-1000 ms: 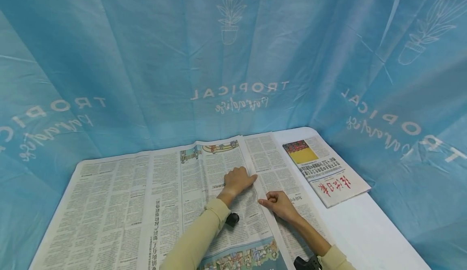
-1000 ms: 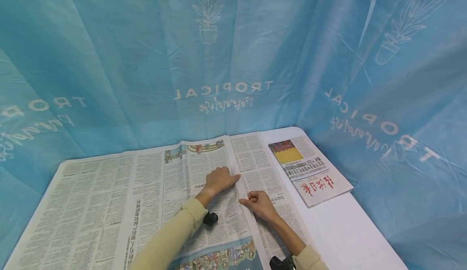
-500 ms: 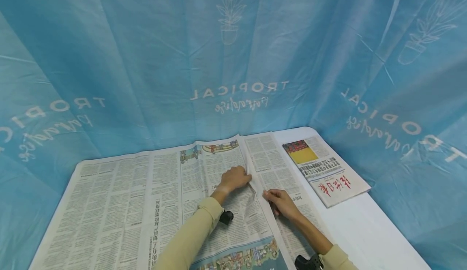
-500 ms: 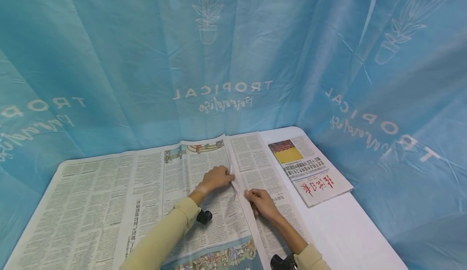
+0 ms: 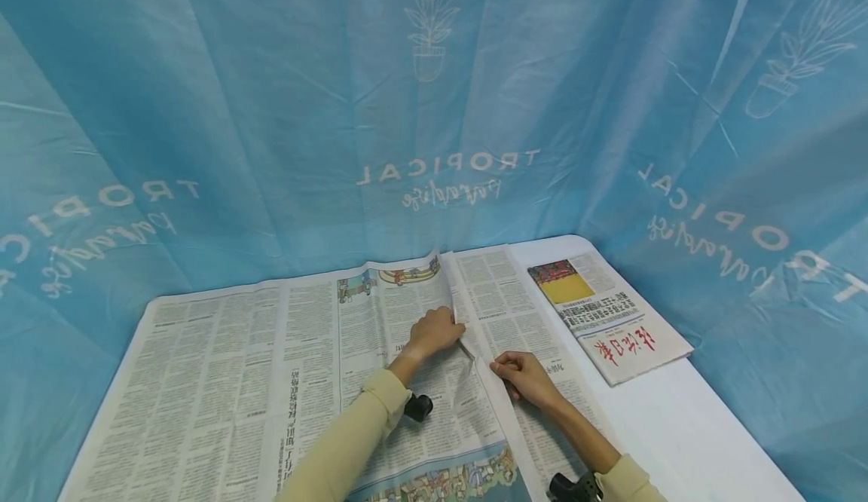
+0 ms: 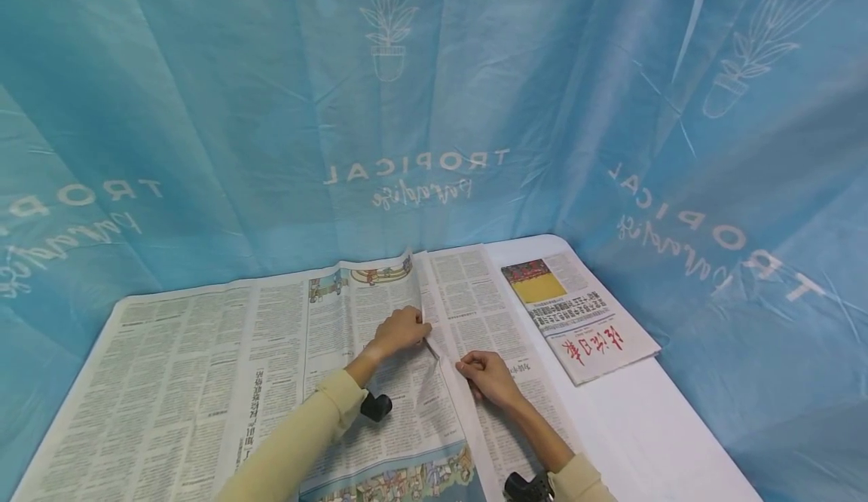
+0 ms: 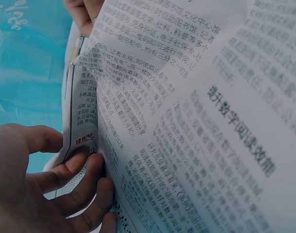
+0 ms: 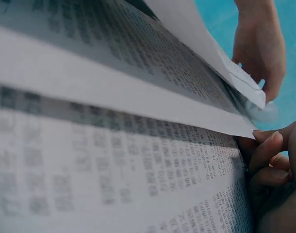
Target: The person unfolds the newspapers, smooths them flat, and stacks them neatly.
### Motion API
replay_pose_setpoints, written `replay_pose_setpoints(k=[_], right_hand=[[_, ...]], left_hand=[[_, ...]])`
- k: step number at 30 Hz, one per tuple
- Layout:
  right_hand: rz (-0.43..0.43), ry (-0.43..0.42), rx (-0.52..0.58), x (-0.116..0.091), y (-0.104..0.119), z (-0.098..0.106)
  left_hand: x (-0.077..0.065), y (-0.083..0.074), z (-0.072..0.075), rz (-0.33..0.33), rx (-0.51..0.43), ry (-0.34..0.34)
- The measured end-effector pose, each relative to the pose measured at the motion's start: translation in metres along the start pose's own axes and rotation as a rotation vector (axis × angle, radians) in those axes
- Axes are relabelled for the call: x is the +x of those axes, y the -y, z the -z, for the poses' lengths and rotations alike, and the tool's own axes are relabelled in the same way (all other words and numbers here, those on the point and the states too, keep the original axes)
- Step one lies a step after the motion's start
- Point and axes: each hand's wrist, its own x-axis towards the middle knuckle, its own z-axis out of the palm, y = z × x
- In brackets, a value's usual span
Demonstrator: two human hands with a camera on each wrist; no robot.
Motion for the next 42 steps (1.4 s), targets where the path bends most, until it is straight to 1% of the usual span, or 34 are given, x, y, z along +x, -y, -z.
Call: replay_pose_setpoints(k=[5,7,9,12,17,20,23,26,30,34,38,42], right_hand=[[0.009,0.013,0.019,0.002,-0.002,0.001],[0.011,0.017,0.017,0.003,-0.002,0.001],[0.014,0.016,0.005,0.003,-0.002,0.0],[0.021,0.013,-0.014,0.003,-0.001,0.0],[0.027,0.022,-0.008,0.002,0.002,0.0],[0.042,0.035,0.01,0.002,0.003,0.0],[0.051,0.036,0.012,0.002,0.003,0.0],[0.049,0.03,0.009,0.002,0.003,0.0],[0.043,0.023,-0.001,0.002,0.004,-0.001],[0.021,0.004,0.015,0.003,0.004,-0.002],[-0.039,-0.045,0.007,0.004,0.005,-0.004],[-0.108,-0.076,-0.017,0.006,0.008,-0.004]], left_hand=[[-0.011,0.003,0.011,-0.076,-0.123,0.002],[-0.017,0.004,0.018,-0.104,-0.195,0.004],[-0.024,0.005,0.025,-0.123,-0.269,0.011],[-0.034,0.007,0.034,-0.127,-0.389,0.036],[-0.047,0.012,0.046,-0.086,-0.525,0.08],[-0.052,0.015,0.051,-0.034,-0.605,0.106],[-0.057,0.017,0.056,0.026,-0.672,0.114],[-0.064,0.021,0.063,0.053,-0.734,0.107],[-0.072,0.027,0.075,0.068,-0.834,0.091],[-0.079,0.034,0.085,0.078,-0.872,0.088],[-0.084,0.042,0.091,0.092,-0.904,0.116],[-0.089,0.05,0.096,0.083,-0.978,0.17]])
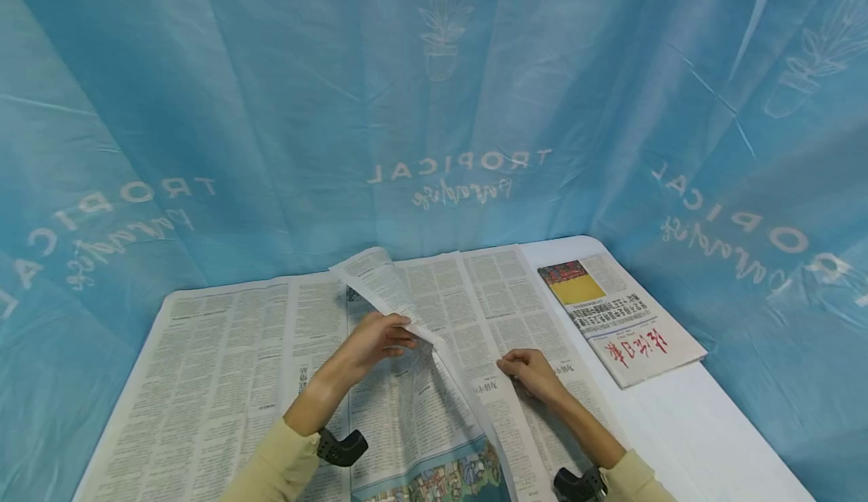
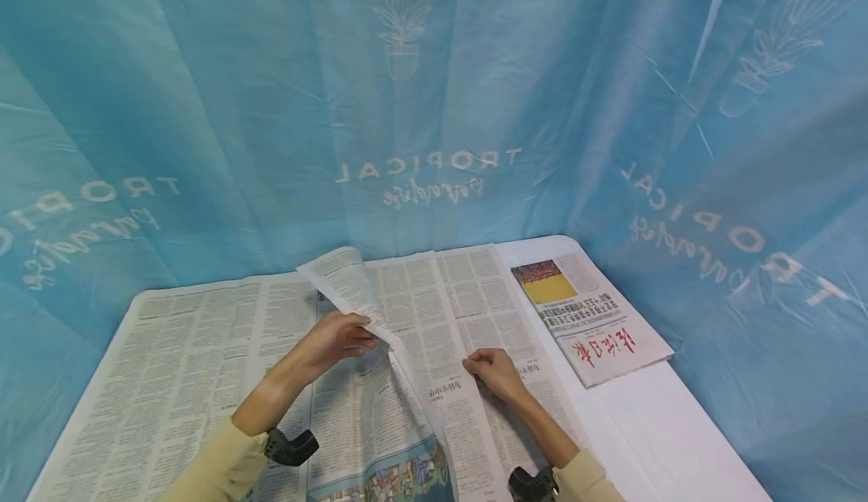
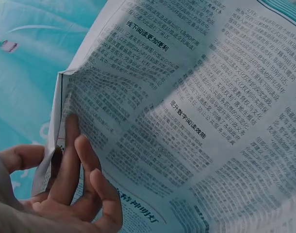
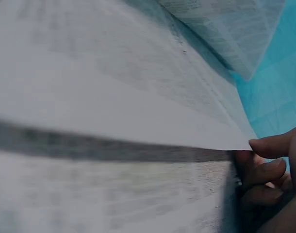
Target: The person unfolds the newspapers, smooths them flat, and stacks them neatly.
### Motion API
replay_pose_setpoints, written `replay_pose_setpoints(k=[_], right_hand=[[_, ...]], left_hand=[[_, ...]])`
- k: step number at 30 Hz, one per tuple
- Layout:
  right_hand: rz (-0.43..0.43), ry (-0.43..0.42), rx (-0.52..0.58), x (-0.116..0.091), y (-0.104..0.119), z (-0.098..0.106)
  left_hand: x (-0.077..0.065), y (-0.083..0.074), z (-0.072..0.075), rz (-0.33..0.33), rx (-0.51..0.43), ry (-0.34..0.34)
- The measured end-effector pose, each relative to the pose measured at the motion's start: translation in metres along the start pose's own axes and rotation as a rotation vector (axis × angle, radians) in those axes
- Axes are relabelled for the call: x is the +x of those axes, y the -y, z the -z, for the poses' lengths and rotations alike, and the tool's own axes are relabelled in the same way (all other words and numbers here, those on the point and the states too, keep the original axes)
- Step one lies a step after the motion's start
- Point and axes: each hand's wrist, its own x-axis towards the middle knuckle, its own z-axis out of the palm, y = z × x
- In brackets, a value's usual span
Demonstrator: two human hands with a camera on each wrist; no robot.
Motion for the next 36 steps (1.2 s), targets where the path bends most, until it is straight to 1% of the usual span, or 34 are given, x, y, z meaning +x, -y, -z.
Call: replay_pose_setpoints(k=[3,5,7,10,14,20,24,29,32,34,36], right_hand=[[-0.029,-0.032,-0.015,0.005,0.004,-0.001],[-0.026,-0.05,-0.03,0.009,0.007,-0.001],[-0.016,-0.053,-0.034,0.014,0.01,-0.002],[0.018,-0.005,-0.026,0.022,0.013,-0.001],[0.067,0.047,-0.022,0.026,0.014,0.004],[0.058,0.021,-0.05,0.023,0.013,0.012],[0.058,0.021,-0.063,0.023,0.012,0.017],[0.061,0.019,-0.093,0.026,0.009,0.024],[0.052,0.018,-0.083,0.028,0.008,0.027],[0.052,0.024,-0.074,0.029,0.008,0.028],[0.052,0.025,-0.069,0.029,0.008,0.029]], left_hand=[[-0.006,0.0,0.007,-0.01,-0.058,0.053],[-0.01,-0.001,0.012,-0.016,-0.094,0.077],[-0.015,-0.002,0.016,-0.013,-0.121,0.087],[-0.024,-0.004,0.021,-0.01,-0.147,0.089],[-0.035,-0.006,0.031,-0.02,-0.146,0.066],[-0.055,-0.008,0.052,-0.005,-0.112,0.003],[-0.066,-0.009,0.068,0.018,-0.042,-0.056],[-0.079,-0.006,0.087,0.056,0.043,-0.176],[-0.087,-0.001,0.096,0.077,0.093,-0.26],[-0.091,0.003,0.101,0.085,0.118,-0.294],[-0.094,0.008,0.104,0.087,0.134,-0.315]])
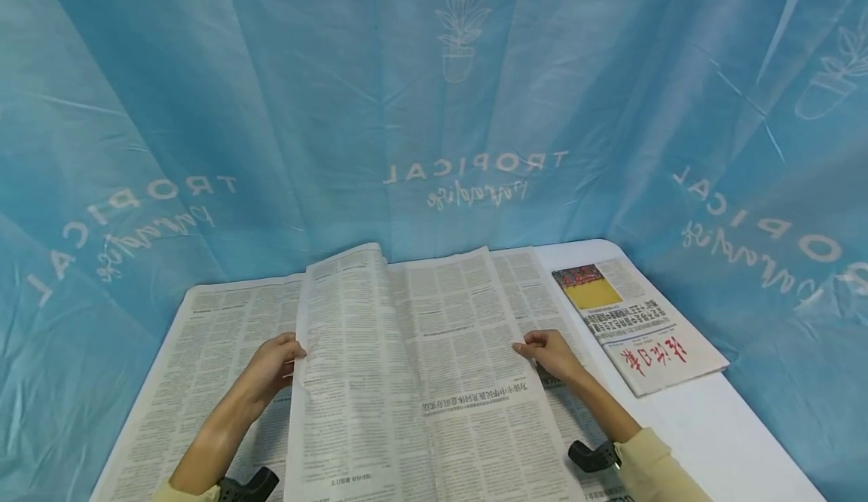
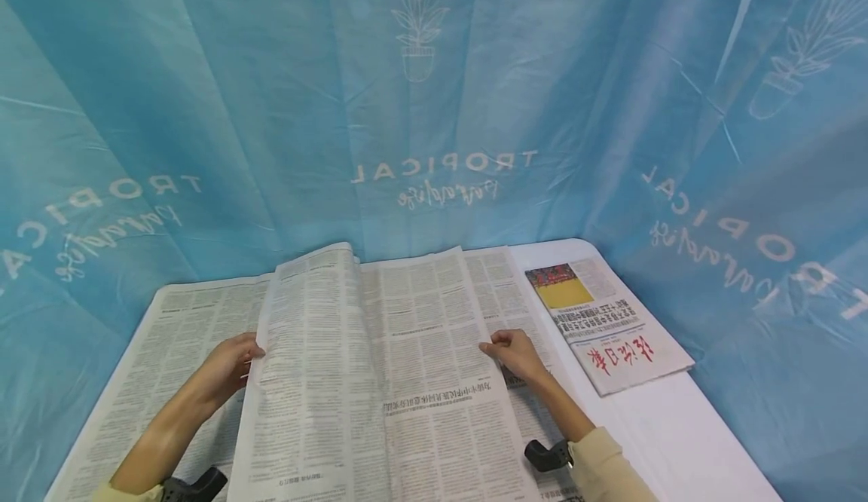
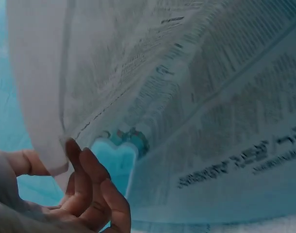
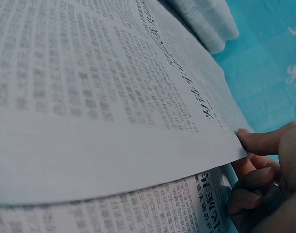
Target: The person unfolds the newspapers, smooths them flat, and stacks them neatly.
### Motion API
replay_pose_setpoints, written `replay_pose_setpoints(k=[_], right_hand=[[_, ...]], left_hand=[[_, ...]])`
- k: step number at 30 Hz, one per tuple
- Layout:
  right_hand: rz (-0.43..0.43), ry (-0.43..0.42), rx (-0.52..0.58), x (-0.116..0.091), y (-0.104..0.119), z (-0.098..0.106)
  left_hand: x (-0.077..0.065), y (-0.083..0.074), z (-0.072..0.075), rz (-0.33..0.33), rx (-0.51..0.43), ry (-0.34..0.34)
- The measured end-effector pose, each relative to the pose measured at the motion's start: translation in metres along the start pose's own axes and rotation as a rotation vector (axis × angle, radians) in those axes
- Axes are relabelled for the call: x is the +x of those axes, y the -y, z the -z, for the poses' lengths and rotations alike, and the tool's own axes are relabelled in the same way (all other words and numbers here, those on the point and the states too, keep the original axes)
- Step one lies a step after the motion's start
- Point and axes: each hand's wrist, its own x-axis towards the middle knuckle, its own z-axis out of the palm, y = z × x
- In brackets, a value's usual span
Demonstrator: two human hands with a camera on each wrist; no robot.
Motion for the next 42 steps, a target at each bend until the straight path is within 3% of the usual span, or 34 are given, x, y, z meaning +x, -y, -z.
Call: replay_pose_setpoints(k=[8,12,19,26,35,42], right_hand=[[-0.008,0.009,0.016,-0.002,-0.001,0.0],[0.044,0.014,-0.018,-0.003,-0.002,0.001],[0.101,-0.032,-0.121,-0.003,-0.007,0.006],[0.115,-0.058,-0.202,-0.001,-0.011,0.012],[0.164,-0.072,-0.25,-0.004,-0.01,0.02],[0.155,-0.09,-0.277,-0.004,-0.014,0.03]], left_hand=[[-0.005,0.022,-0.006,0.018,-0.047,0.042],[-0.006,0.033,-0.004,-0.008,0.02,0.026],[-0.008,0.05,0.016,-0.013,0.104,-0.06],[-0.014,0.058,0.039,0.001,0.261,-0.113],[-0.018,0.063,0.062,0.028,0.417,-0.135],[-0.022,0.063,0.08,0.048,0.442,-0.116]])
